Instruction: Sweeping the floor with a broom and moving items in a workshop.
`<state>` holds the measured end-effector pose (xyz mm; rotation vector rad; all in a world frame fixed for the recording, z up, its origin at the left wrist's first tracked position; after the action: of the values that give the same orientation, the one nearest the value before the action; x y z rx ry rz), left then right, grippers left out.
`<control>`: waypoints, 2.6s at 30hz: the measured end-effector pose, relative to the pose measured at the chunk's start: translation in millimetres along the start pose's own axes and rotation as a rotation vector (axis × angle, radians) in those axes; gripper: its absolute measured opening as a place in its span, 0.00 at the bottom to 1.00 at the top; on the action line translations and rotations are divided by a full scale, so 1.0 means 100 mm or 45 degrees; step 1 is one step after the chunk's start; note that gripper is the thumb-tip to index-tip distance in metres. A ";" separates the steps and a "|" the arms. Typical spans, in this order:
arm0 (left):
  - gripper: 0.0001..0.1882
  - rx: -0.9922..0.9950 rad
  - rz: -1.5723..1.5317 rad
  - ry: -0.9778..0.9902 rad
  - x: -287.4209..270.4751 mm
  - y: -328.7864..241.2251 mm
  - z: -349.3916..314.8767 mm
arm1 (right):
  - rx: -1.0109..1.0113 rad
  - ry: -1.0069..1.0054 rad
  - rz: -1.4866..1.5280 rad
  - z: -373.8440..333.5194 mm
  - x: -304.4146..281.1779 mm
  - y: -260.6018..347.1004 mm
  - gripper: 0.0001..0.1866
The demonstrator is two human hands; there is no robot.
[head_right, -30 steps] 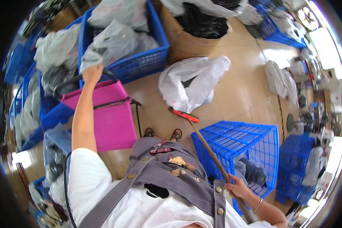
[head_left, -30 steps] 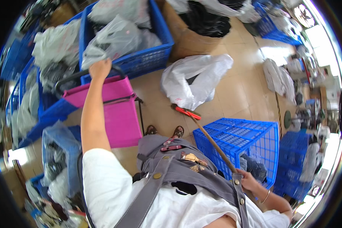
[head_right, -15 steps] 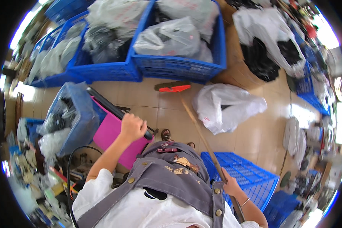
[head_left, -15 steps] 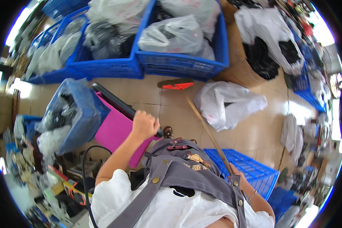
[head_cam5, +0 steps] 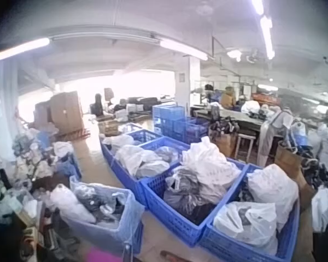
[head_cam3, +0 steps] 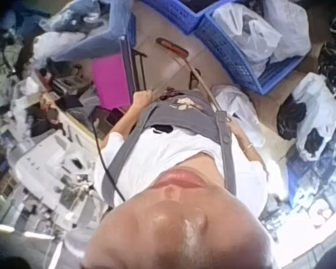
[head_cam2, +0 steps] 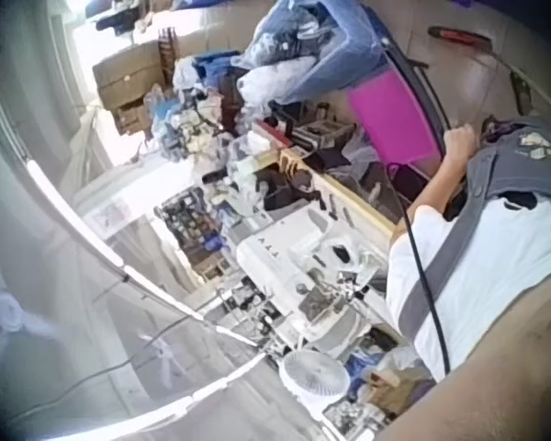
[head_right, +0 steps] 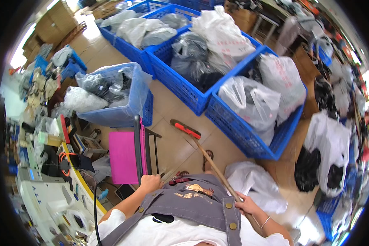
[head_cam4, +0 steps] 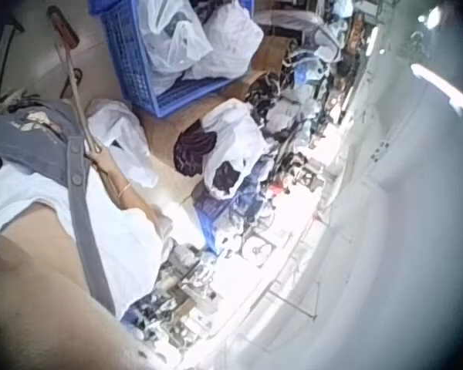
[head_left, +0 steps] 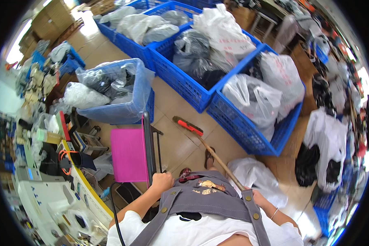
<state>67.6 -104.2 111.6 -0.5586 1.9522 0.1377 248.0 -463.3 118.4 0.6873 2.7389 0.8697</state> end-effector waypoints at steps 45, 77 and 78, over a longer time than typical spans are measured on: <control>0.14 -2.488 -1.570 -1.563 -0.60 2.21 0.48 | 0.089 0.746 -0.450 5.17 -0.19 6.83 0.34; 0.13 -2.300 -1.807 -0.556 0.49 2.27 2.90 | -0.459 0.879 -1.220 6.22 1.05 7.81 0.32; 0.13 -2.285 -1.885 -0.568 0.56 2.27 2.92 | -0.468 0.885 -1.223 6.21 1.19 7.87 0.32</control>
<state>190.8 178.1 -101.6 -2.5559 0.1120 0.9207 628.7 470.9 70.0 -1.1010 2.7147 1.4010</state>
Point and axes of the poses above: each hand's wrist, its own z-axis towards the middle knuckle, its own x-axis out of the palm, y = z × x, the point moved 4 cm from there along z, towards the middle knuckle, and after that the axes turned 1 degree about -y, right-handed, at the moved point
